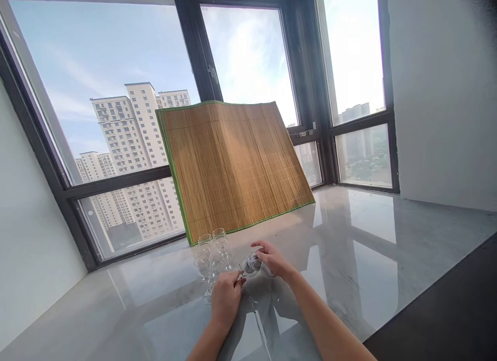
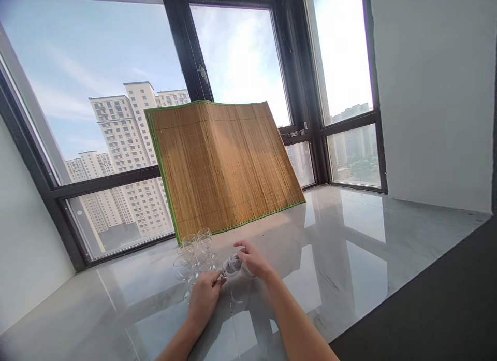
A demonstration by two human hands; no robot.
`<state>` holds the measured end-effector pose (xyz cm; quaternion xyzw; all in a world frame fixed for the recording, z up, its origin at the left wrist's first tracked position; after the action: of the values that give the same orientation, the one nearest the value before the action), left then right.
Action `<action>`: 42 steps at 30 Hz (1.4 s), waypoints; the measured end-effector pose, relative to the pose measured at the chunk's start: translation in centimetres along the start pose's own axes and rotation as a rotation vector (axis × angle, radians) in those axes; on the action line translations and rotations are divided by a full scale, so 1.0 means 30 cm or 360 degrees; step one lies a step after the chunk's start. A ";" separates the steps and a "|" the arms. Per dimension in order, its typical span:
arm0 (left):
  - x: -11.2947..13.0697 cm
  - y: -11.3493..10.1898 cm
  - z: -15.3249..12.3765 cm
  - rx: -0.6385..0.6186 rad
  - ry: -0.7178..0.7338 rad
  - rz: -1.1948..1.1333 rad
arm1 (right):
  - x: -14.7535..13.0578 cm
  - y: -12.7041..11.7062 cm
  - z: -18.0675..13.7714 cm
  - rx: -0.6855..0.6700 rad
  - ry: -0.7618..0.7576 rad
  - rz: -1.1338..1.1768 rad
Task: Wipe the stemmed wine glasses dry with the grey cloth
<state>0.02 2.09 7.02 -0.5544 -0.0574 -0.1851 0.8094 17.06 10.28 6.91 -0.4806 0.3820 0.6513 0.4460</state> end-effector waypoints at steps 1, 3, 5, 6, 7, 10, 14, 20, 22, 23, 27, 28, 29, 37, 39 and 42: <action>0.002 0.000 -0.001 0.0001 0.0008 -0.0012 | -0.006 0.001 -0.007 -0.0010 0.0017 0.0018; 0.006 0.000 -0.003 0.0010 0.0026 -0.0050 | -0.016 0.004 -0.019 -0.0054 0.0043 0.0085; 0.006 0.000 -0.006 0.0019 0.0032 -0.0085 | -0.020 0.009 -0.026 -0.0138 0.0072 0.0176; 0.005 0.001 -0.007 0.0022 0.0031 -0.0094 | -0.018 0.011 -0.027 -0.0178 0.0093 0.0211; 0.004 0.000 -0.007 0.0025 0.0033 -0.0093 | -0.013 0.012 -0.025 -0.0199 0.0119 0.0217; 0.002 -0.002 -0.008 0.0027 0.0034 -0.0041 | 0.016 0.000 -0.010 -0.0115 0.0199 0.0062; 0.004 -0.007 -0.008 -0.0009 0.0022 0.0032 | 0.048 -0.024 -0.004 -0.0079 0.0293 -0.0061; 0.021 -0.005 -0.010 -0.0007 0.0146 0.0035 | 0.036 -0.047 -0.038 -0.0185 0.0418 -0.0145; 0.019 0.001 -0.006 -0.0011 0.0134 -0.0035 | 0.022 -0.053 -0.044 -0.0140 0.0407 -0.0063; 0.017 0.005 -0.004 -0.0010 0.0110 -0.0084 | 0.016 -0.053 -0.045 -0.0119 0.0403 0.0019; 0.009 0.020 0.004 0.0023 0.0052 -0.0283 | 0.007 -0.059 -0.044 0.0024 0.0466 0.0396; 0.006 0.023 0.006 0.0039 0.0043 -0.0327 | 0.007 -0.064 -0.042 0.0085 0.0473 0.0471; 0.003 0.024 0.006 0.0060 0.0026 -0.0373 | 0.007 -0.073 -0.039 0.0162 0.0464 0.0529; -0.017 0.037 0.012 0.0201 -0.0163 -0.0745 | 0.042 -0.116 0.017 0.0679 0.0048 0.0094; -0.010 0.045 0.014 0.0186 -0.0150 -0.0831 | 0.064 -0.056 0.031 0.0430 0.0092 0.0051; 0.000 0.052 0.016 0.0173 -0.0134 -0.0827 | 0.080 0.036 0.019 0.0156 0.0197 0.0237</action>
<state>0.63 3.03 5.84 -0.4840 -0.2414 -0.3601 0.7601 15.54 10.99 4.80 -0.4678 0.4748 0.6323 0.3949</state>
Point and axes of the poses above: each hand's wrist, its own z-axis towards the middle knuckle, its own y-axis out of the palm, x = y × z, the point moved 4 cm from there along z, towards the middle knuckle, and after that the axes turned 4 degrees about y, right-handed, at the moved point
